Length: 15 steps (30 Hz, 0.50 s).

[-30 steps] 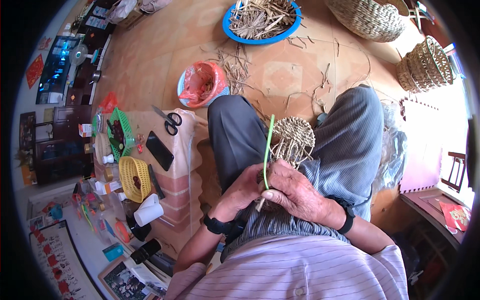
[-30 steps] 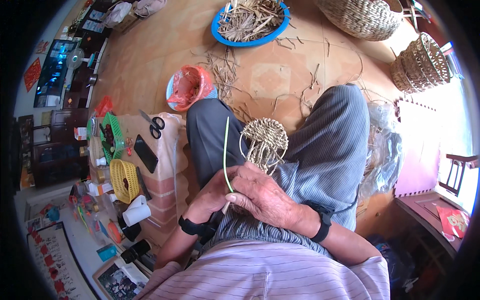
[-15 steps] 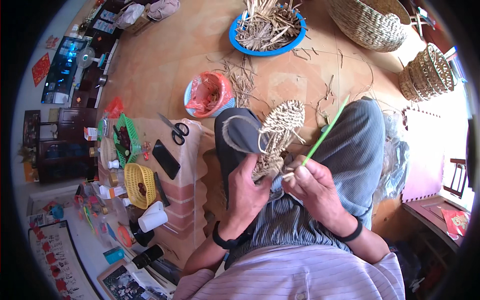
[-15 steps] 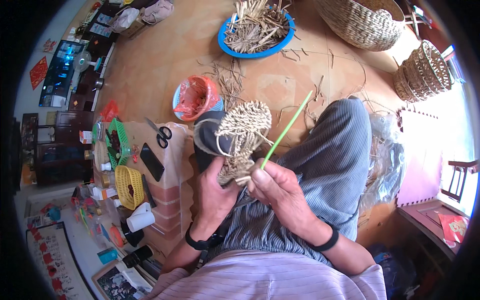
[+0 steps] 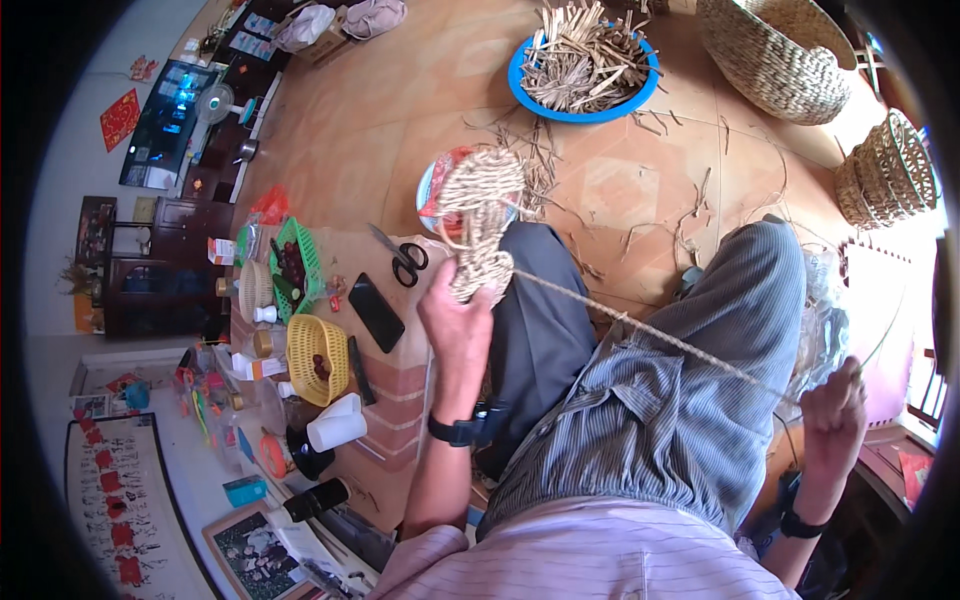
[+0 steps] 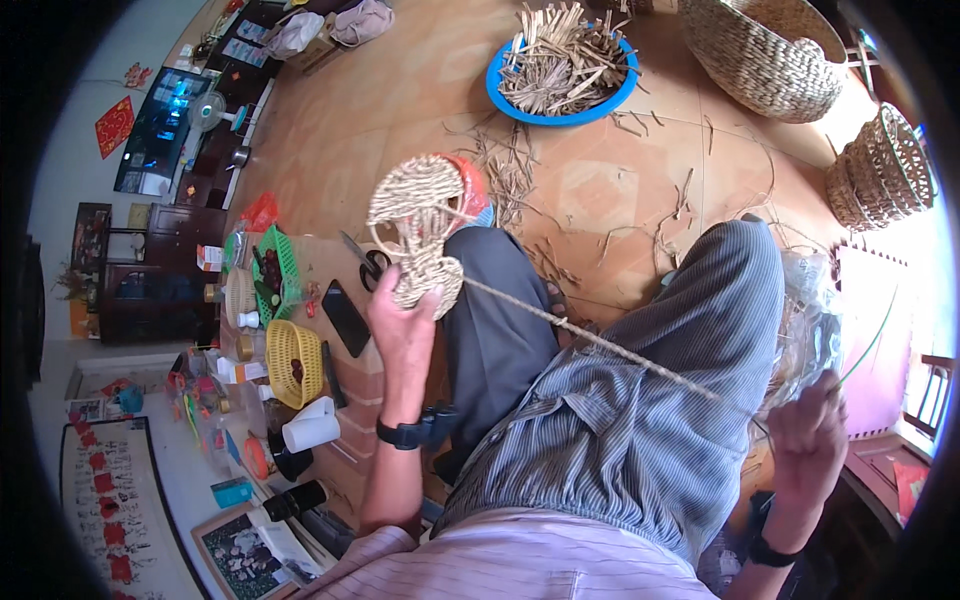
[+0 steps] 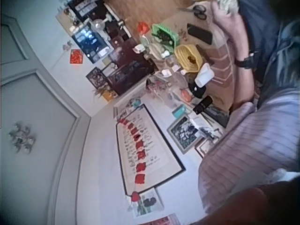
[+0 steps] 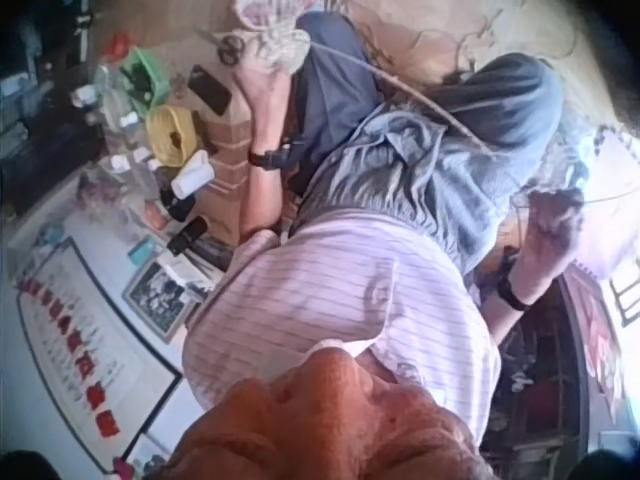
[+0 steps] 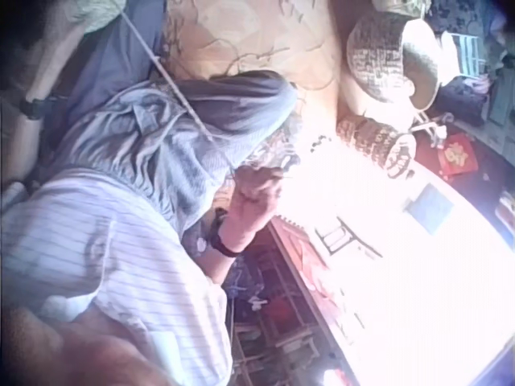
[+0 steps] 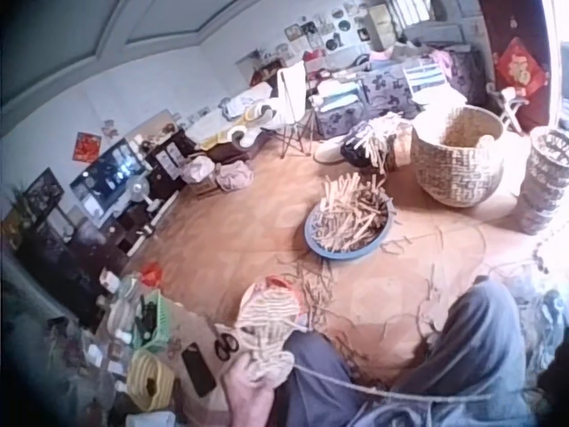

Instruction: The person is weaving straw together to create a sandal.

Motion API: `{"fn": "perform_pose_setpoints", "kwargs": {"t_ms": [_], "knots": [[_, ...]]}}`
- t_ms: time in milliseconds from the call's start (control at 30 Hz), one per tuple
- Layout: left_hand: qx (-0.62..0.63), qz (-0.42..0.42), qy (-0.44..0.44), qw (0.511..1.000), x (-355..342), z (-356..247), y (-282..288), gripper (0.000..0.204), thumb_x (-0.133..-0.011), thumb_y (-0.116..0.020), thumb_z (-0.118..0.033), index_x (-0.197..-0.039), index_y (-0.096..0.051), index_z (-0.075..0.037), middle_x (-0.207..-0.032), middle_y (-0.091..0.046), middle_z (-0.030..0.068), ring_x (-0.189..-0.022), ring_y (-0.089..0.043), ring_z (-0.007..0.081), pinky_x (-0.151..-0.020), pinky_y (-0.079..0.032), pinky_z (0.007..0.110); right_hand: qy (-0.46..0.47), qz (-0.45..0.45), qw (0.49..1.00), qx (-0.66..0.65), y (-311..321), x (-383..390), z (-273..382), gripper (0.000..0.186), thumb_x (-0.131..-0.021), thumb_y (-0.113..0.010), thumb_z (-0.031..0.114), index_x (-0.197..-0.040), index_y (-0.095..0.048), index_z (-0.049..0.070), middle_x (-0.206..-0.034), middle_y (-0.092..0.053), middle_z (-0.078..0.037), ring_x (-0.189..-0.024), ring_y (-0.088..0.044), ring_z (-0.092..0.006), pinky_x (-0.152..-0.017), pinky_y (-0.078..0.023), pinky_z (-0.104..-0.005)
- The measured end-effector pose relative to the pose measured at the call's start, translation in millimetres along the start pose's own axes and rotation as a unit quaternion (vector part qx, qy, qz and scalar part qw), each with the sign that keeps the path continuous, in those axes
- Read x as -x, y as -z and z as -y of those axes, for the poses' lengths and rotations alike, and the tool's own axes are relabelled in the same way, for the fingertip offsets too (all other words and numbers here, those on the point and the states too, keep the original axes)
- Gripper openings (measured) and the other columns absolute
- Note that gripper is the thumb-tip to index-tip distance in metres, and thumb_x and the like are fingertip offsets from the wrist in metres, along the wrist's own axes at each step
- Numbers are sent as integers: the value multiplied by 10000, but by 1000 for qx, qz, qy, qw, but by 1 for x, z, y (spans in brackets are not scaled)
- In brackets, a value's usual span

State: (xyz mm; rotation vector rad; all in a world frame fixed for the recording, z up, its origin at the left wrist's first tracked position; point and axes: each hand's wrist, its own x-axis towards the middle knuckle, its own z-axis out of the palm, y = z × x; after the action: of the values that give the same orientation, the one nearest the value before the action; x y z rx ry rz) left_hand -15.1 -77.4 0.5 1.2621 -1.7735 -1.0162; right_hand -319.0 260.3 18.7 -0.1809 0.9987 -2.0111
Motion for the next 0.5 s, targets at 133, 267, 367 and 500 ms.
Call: {"fn": "perform_pose_setpoints", "kwargs": {"t_ms": [133, 267, 367, 500], "knots": [[148, 51, 67, 985, 7, -17, -10, 406, -859, -719, 46, -1251, -610, 39, -1118, -714, 88, -970, -683, 138, -879, -556, 274, -56, 7, 991, 122, 6, -19, -6, 252, -1072, -528, 225, -885, -566, 60, -627, -369, 53, -503, -296, -53, -495, -243, -253], [233, 125, 113, 958, 16, -43, -4, 436, -879, -759, -17, -1277, -587, 30, -1131, -708, 90, -992, -683, 143, -901, -560, 285, -135, 66, 938, 314, -34, -17, -21, 428, -1059, -566, 356, -757, -533, 55, -641, -416, 50, -563, -336, -62, -520, -251, -255], [248, 142, 111, 952, 24, -44, -5, 441, -879, -772, -33, -1275, -590, 32, -1143, -712, 90, -1002, -684, 139, -911, -558, 291, -116, 175, 883, 420, -69, -21, -35, 546, -1061, -540, 406, -681, -479, 18, -614, -419, 19, -557, -361, -101, -518, -292, -301], [247, 168, 136, 944, 34, -42, -7, 453, -860, -783, -5, -1271, -597, 28, -1145, -720, 99, -1021, -686, 133, -924, -553, 287, -58, 327, 823, 462, -111, -30, -58, 484, -1036, -593, 314, -700, -514, -26, -592, -473, -108, -520, -471, -252, -531, -399, -406]]}}
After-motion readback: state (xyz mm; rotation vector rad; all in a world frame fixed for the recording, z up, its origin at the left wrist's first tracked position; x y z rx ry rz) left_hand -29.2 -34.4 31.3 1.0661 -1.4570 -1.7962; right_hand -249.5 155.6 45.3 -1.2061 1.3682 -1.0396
